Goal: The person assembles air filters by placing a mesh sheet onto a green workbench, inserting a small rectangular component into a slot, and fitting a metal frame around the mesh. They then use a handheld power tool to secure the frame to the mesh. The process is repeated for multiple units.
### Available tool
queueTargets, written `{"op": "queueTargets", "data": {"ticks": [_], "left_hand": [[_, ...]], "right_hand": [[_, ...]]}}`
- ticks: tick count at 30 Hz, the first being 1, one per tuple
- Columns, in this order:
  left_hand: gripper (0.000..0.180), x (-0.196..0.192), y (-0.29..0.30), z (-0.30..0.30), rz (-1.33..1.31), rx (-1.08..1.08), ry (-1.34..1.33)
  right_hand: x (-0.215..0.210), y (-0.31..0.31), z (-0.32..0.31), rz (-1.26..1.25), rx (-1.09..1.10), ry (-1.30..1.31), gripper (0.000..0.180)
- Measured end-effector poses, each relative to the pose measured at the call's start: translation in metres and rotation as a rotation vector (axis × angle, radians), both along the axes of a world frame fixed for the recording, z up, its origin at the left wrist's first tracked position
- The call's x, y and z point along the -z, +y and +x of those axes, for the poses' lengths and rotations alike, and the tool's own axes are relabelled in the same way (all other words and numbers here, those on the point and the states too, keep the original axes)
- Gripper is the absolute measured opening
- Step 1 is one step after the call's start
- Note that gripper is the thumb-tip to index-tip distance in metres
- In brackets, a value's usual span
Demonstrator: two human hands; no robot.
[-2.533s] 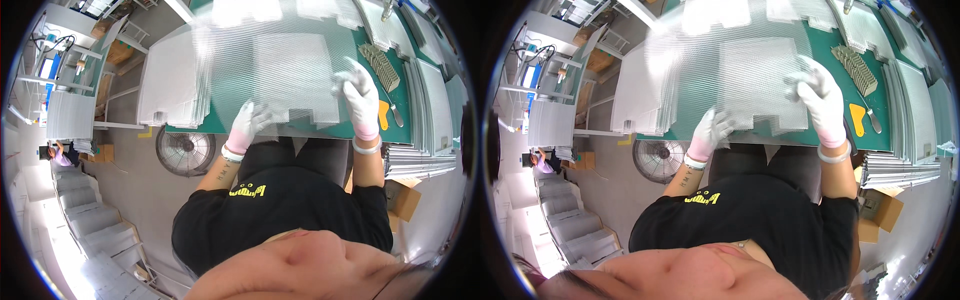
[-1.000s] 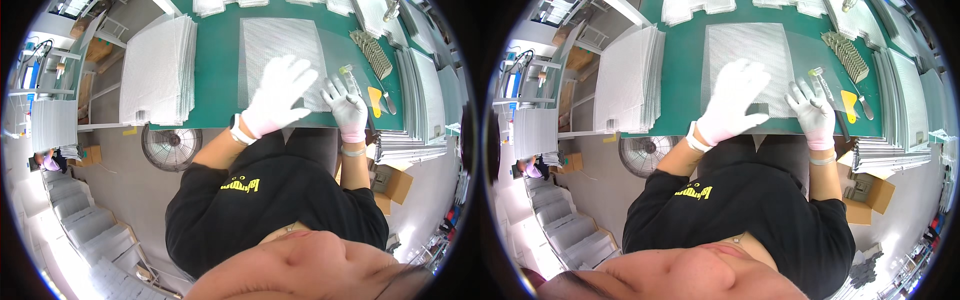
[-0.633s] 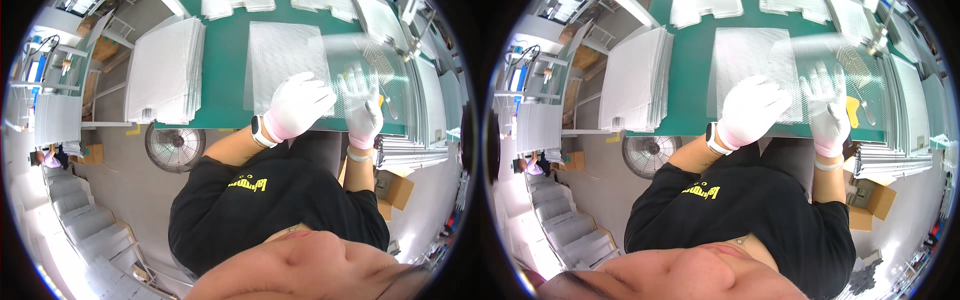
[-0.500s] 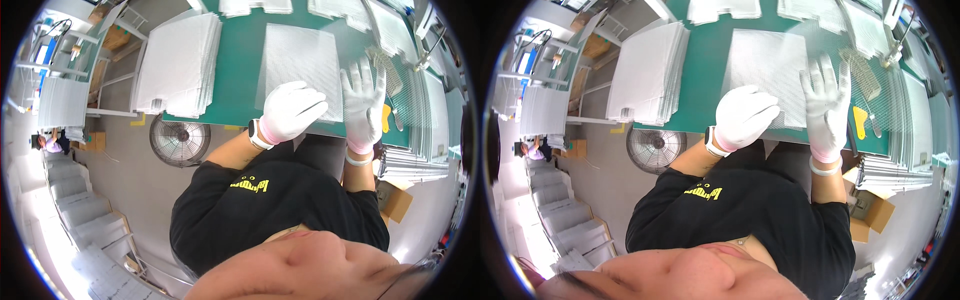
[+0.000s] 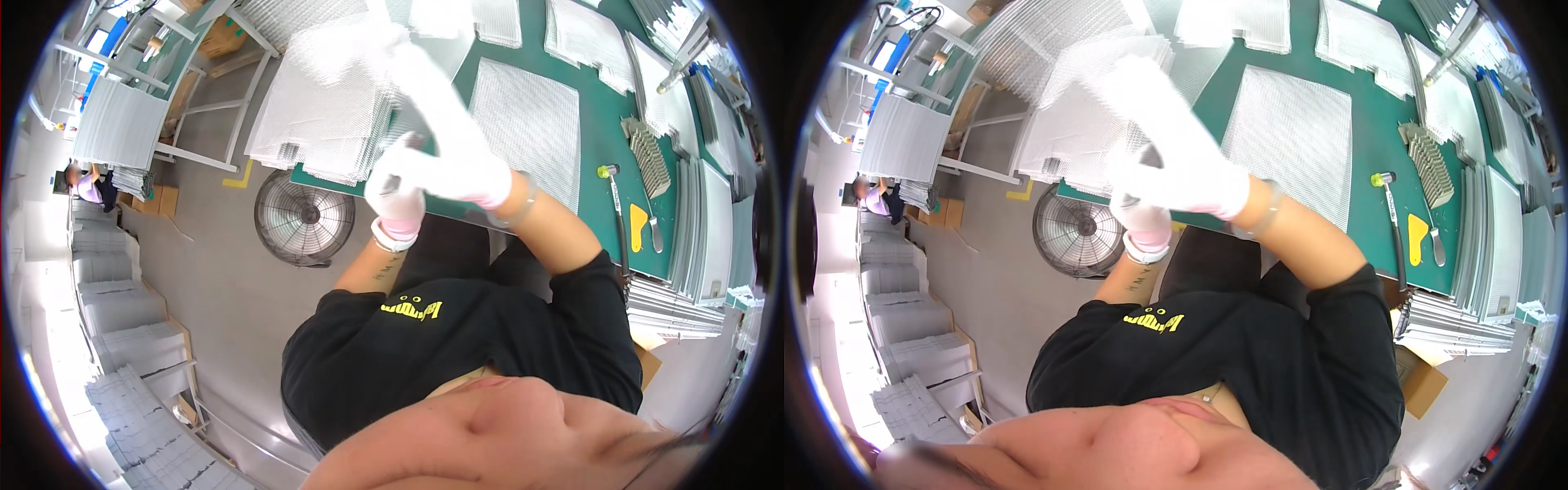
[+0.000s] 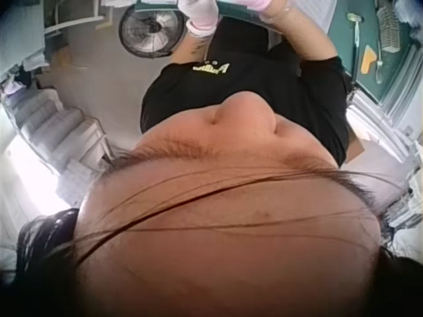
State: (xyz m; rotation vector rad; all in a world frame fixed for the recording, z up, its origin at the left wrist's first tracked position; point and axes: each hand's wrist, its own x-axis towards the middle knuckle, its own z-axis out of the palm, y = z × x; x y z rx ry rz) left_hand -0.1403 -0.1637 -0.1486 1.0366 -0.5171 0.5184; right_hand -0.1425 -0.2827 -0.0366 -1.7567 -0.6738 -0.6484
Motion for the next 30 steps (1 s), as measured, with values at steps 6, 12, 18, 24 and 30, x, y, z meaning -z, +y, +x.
{"op": "queueTargets", "data": {"ticks": [6,12,18,24,30], "left_hand": [[0.045,0.009,0.063,0.013,-0.238,0.041,0.353],[0.036,-0.015,0.084,-0.012,-0.270,0.288,0.634],[0.034,-0.027,0.099,-0.025,-0.337,0.362,0.798],[0.042,-0.022,0.111,-0.046,-0.478,0.523,0.930],[0.041,-0.018,0.098,-0.077,-0.222,0.442,0.857]], "right_hand": [[0.028,0.087,0.067,-0.576,-0.140,-0.086,0.059],[0.057,0.089,0.097,-0.864,-0.225,0.250,0.065],[0.076,0.089,0.101,-0.840,-0.203,0.163,0.052],[0.087,0.089,0.082,-0.859,-0.011,-0.172,0.046],[0.081,0.088,0.071,-0.791,0.122,-0.193,0.046]]}}
